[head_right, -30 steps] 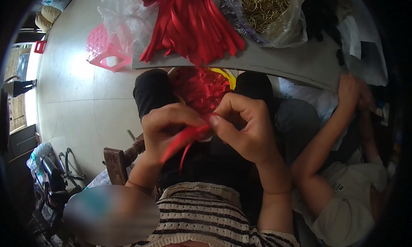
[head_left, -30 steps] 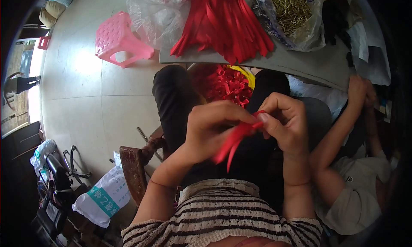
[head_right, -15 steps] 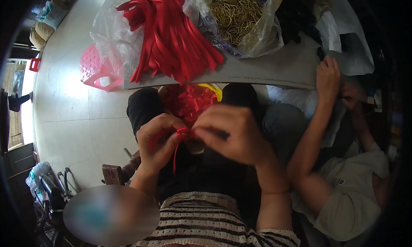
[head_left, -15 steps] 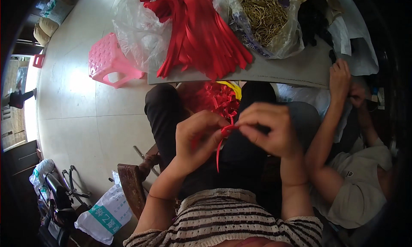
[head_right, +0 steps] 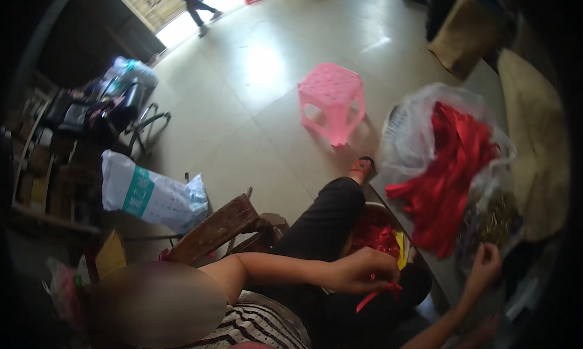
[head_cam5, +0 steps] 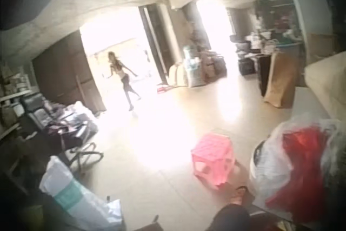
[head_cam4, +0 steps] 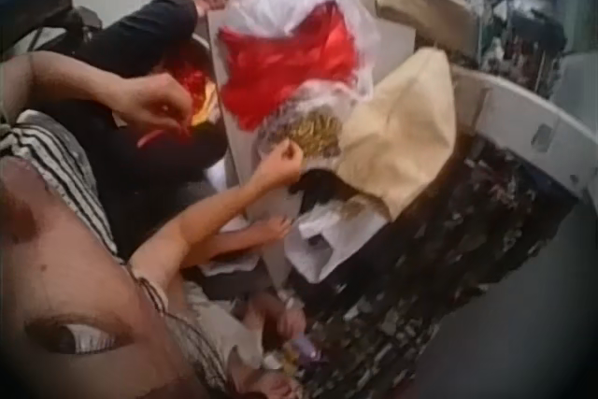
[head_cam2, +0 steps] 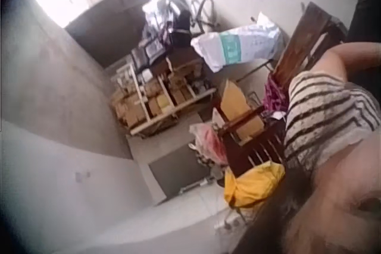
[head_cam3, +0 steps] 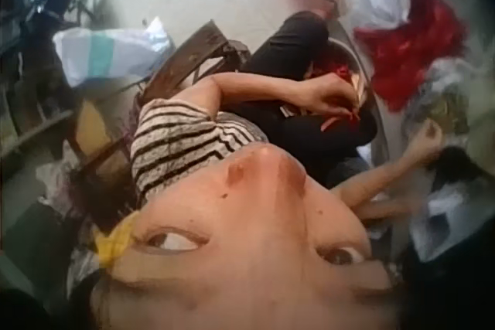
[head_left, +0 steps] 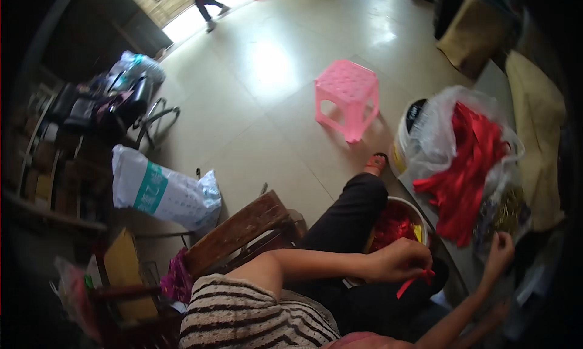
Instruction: Tying red ribbon into decorative bows using gold wire.
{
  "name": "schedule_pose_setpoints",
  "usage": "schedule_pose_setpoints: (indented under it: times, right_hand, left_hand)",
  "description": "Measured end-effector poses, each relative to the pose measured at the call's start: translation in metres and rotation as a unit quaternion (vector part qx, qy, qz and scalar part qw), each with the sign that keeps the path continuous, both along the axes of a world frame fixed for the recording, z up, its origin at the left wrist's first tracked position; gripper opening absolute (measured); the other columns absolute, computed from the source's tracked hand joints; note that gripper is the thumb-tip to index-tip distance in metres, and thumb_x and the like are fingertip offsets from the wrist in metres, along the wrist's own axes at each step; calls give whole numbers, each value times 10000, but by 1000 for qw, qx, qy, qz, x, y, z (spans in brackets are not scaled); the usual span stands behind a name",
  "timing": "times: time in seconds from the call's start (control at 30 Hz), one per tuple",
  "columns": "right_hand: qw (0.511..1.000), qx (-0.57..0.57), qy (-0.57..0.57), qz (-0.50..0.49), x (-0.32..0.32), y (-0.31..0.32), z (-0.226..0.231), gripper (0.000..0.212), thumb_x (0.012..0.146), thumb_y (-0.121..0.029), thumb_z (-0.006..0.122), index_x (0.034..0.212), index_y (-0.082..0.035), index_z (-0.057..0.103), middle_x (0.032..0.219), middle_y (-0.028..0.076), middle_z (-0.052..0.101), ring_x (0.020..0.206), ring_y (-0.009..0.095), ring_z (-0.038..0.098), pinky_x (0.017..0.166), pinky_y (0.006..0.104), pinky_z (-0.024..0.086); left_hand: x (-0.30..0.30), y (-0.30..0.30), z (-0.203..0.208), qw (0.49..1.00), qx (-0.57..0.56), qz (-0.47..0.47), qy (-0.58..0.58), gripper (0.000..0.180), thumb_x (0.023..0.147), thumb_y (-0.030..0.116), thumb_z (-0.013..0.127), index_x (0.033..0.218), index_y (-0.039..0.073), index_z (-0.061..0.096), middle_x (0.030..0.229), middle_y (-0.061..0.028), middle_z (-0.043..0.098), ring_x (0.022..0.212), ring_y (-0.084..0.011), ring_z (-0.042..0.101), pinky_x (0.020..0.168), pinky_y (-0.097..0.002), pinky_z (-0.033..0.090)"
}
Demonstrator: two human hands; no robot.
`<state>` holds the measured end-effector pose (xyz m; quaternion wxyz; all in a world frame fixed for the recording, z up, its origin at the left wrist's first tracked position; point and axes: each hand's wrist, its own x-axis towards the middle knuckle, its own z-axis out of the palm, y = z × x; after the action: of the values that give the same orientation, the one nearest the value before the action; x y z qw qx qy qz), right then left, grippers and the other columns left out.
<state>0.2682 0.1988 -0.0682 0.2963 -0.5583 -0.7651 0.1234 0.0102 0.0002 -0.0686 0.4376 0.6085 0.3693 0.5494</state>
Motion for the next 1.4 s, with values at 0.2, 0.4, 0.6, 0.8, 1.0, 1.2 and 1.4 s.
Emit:
schedule_pose_setpoints:
  times: [0.2, 0.4, 0.6, 0.8, 1.0, 1.2, 1.4]
  right_hand:
    - [995, 4, -90, -31, 29, 31, -6, 174, 853, -115, 576, 970, 12, 557, 797, 75, 591, 716, 158, 559, 694, 287, 464]
    - [991, 121, -62, -7, 49, 51, -14, 243, 855, -157, 588, 1015, 26, 585, 866, 99, 636, 796, 177, 600, 757, 296, 473]
    - [985, 56, 158, -46, 21, 23, 16, 121, 839, -85, 610, 924, 0, 593, 767, 11, 574, 721, 78, 538, 645, 235, 457]
    - [984, -16, 155, 81, -55, -68, 75, 74, 777, -12, 618, 825, -9, 562, 705, 2, 543, 600, 54, 523, 534, 214, 428]
    - [978, -15, 47, 201, -86, -118, 95, 142, 686, 47, 627, 772, -19, 537, 728, 41, 537, 598, 115, 565, 509, 246, 437]
    - [961, -65, 134, 234, -74, -127, 74, 148, 663, 33, 604, 772, -17, 517, 753, 59, 545, 537, 95, 520, 455, 226, 397]
    - [529, -474, 675, 201, -73, -150, 28, 87, 754, -27, 579, 822, -23, 525, 692, 53, 577, 534, 55, 487, 468, 171, 389]
  left_hand:
    - [1, -2, 1, 1000, 15, 2, -23, 131, 750, 10, 625, 864, 4, 562, 773, -99, 568, 705, -232, 577, 637, -323, 457]
    - [-4, -9, -8, 1000, 14, 5, -16, 138, 762, 16, 624, 887, 5, 566, 796, -103, 582, 730, -236, 589, 655, -330, 464]
    - [-10, -6, 2, 998, -60, -13, -19, 165, 734, -2, 646, 887, 5, 586, 817, -121, 604, 791, -260, 618, 713, -326, 481]
    - [-4, 22, 18, 998, 16, 39, 53, 185, 681, -8, 675, 850, 35, 610, 1061, -108, 552, 1002, -261, 545, 855, -343, 427]
    - [6, 45, 28, 991, 93, 30, 87, 176, 667, -3, 693, 823, 40, 626, 1009, -80, 582, 948, -261, 547, 873, -351, 402]
    - [0, 37, 15, 985, -99, -85, -111, 132, 703, 41, 716, 802, 12, 632, 905, -72, 611, 908, -197, 563, 833, -300, 415]
    - [2, 29, -4, 883, -244, -181, -357, 155, 778, 100, 681, 864, -5, 605, 908, -87, 599, 892, -164, 565, 804, -283, 437]
